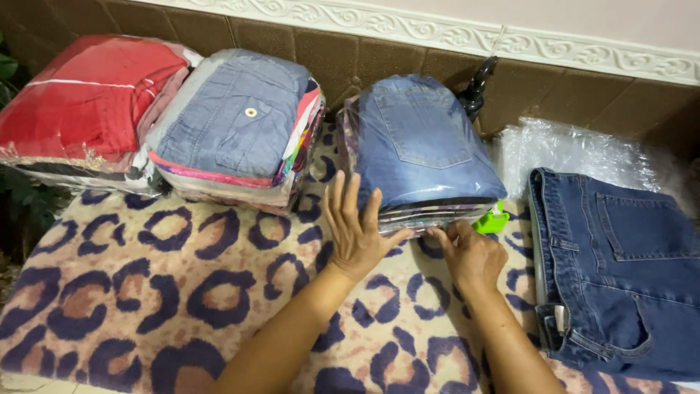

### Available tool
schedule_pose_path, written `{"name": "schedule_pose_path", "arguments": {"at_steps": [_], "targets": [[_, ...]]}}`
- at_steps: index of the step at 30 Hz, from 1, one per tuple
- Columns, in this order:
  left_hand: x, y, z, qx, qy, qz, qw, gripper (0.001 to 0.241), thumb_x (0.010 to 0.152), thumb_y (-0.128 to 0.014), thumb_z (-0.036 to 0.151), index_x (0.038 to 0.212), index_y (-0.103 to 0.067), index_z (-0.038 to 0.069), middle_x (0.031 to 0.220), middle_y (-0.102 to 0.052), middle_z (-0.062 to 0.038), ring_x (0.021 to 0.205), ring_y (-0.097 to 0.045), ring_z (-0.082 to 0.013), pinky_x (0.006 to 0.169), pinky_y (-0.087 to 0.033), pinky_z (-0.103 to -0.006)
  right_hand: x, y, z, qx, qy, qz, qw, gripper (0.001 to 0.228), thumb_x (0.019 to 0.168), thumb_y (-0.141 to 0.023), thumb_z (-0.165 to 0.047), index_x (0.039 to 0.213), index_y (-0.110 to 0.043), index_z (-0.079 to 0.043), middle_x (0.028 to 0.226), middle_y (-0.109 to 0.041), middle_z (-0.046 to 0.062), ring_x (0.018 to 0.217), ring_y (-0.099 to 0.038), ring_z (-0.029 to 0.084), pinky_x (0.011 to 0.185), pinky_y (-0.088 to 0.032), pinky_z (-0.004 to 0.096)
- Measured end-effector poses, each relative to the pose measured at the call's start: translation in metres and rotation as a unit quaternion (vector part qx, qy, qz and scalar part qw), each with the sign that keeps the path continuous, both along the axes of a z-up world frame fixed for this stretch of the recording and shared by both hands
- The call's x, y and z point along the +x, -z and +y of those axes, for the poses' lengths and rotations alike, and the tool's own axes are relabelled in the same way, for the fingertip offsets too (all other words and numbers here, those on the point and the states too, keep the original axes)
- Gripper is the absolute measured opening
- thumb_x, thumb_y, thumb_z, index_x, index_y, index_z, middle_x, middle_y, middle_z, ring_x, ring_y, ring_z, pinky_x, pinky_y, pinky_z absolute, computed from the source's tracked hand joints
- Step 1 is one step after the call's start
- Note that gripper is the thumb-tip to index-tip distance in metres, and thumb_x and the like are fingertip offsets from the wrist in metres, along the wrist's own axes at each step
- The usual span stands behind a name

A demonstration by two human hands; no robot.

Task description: The person wraps a stack of folded jeans in clear plastic wrap using a green tape dispenser. They smooth the wrap around the jeans and then place the wrapped stack on top of other packaged clothing items. The person then handles the tape dispenser, removing the old roll and inserting a new one.

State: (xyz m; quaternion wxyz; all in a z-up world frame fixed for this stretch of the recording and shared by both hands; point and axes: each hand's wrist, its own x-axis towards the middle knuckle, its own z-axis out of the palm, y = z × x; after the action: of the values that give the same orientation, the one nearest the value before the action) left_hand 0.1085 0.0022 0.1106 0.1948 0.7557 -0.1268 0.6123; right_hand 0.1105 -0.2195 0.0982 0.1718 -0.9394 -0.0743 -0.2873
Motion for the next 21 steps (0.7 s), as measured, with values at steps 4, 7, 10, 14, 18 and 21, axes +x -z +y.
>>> {"name": "schedule_pose_path", "arguments": {"at_steps": [4, 7, 10, 14, 18, 21], "targets": [[0.001, 0.002, 0.0, -0.014, 0.085, 0.022, 0.996, 0.084, 0.087, -0.079, 0.044, 0.148, -0.04, 0.004, 0.156, -0.035, -0.034, 0.144, -0.036, -0.059, 0.113, -0.035, -0.068, 0.001, 0.001, -0.004, 0.016, 0.018, 0.019, 1.0, 0.046, 0.081, -0.08, -0.061, 0.071, -0.062, -0.02, 0.054, -0.059, 0.011, 0.064, -0.069, 0.035, 0.059, -0.051, 0.048], [-0.005, 0.006, 0.01, -0.012, 0.151, 0.058, 0.987, 0.087, 0.089, -0.08, 0.026, 0.155, -0.03, 0.004, 0.16, -0.028, -0.035, 0.147, -0.029, -0.0589, 0.116, -0.033, -0.0659, 0.003, 0.003, -0.016, 0.049, 0.045, 0.048, 0.997, 0.044, 0.077, -0.083, -0.06, 0.074, -0.065, -0.02, 0.062, -0.064, 0.01, 0.07, -0.07, 0.035, 0.062, -0.05, 0.047], [-0.013, 0.0, 0.028, -0.084, 0.216, 0.131, 0.964, 0.1, 0.089, -0.075, 0.024, 0.163, -0.011, 0.004, 0.166, -0.014, -0.034, 0.153, -0.018, -0.0529, 0.122, -0.024, -0.0601, 0.011, 0.003, -0.036, 0.134, 0.076, 0.077, 0.985, 0.046, 0.068, -0.093, -0.053, 0.087, -0.066, -0.021, 0.077, -0.07, 0.006, 0.083, -0.071, 0.033, 0.072, -0.052, 0.044], [-0.004, -0.011, 0.034, -0.38, 0.322, 0.31, 0.81, 0.079, 0.105, -0.044, 0.039, 0.165, -0.006, 0.005, 0.171, -0.003, -0.02, 0.158, -0.005, -0.0302, 0.127, -0.005, -0.0444, 0.015, -0.015, -0.026, 0.351, -0.104, 0.032, 0.93, 0.11, 0.058, -0.096, -0.006, 0.15, -0.035, -0.002, 0.147, -0.048, 0.028, 0.137, -0.045, 0.047, 0.105, -0.047, 0.056], [0.03, 0.103, 0.023, -0.492, 0.332, 0.408, 0.694, 0.075, 0.11, -0.028, 0.055, 0.164, -0.016, 0.003, 0.168, -0.013, -0.026, 0.156, -0.012, -0.0333, 0.13, -0.005, -0.0449, 0.01, -0.012, 0.015, 0.418, -0.161, 0.131, 0.885, 0.115, 0.062, -0.092, -0.003, 0.154, -0.022, -0.002, 0.155, -0.042, 0.028, 0.146, -0.034, 0.046, 0.117, -0.036, 0.059], [0.021, 0.105, 0.025, -0.472, 0.339, 0.446, 0.681, 0.07, 0.112, -0.022, 0.051, 0.165, -0.014, 0.006, 0.17, -0.01, -0.022, 0.157, -0.01, -0.028, 0.13, -0.005, -0.041, 0.003, -0.012, 0.012, 0.468, -0.211, 0.115, 0.85, 0.11, 0.062, -0.089, 0.005, 0.151, -0.026, -0.005, 0.152, -0.045, 0.024, 0.145, -0.038, 0.043, 0.118, -0.036, 0.056]]}}
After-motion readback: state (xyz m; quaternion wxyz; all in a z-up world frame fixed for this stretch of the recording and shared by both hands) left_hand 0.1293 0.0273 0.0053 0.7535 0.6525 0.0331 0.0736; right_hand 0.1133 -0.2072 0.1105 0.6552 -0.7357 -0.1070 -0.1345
